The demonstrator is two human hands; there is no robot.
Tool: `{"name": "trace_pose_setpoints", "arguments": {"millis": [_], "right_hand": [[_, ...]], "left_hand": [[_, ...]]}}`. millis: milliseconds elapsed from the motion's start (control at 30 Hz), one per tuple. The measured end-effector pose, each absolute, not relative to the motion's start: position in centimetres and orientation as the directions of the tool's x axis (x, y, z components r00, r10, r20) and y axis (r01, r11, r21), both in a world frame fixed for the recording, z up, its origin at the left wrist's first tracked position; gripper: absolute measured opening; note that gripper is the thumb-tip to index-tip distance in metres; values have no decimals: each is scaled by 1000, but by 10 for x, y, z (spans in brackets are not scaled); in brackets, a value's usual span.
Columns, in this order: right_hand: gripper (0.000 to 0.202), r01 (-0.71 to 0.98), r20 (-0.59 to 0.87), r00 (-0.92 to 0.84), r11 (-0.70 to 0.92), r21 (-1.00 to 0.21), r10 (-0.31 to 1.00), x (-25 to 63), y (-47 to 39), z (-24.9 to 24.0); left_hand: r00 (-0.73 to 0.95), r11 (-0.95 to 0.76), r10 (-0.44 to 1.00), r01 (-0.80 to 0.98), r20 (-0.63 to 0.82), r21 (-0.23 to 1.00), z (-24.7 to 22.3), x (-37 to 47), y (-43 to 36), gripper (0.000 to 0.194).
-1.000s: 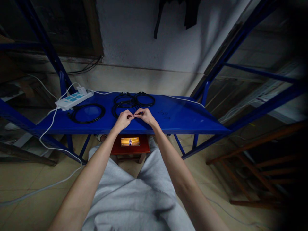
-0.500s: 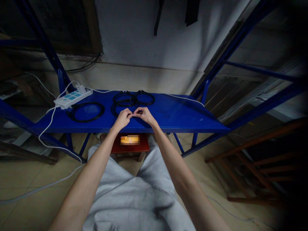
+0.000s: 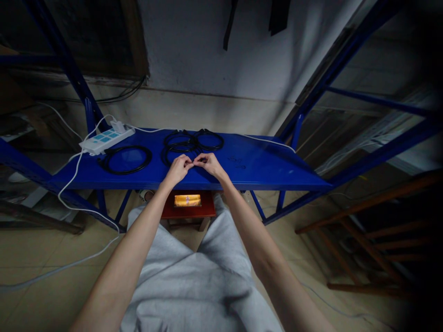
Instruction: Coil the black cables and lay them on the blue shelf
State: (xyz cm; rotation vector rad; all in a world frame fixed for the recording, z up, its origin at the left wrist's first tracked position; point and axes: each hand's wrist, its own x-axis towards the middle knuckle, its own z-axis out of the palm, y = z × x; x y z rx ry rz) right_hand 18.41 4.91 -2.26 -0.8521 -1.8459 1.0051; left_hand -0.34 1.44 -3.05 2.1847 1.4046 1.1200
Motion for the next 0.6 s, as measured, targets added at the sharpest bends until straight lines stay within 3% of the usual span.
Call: {"name": "trace_pose_setpoints", "arguments": {"millis": [600], "right_hand": [[27, 164, 342, -408, 436, -885, 847, 183, 47, -22]], "left_hand": [[262, -505, 859, 578, 441, 641, -31, -5, 13, 7]]}}
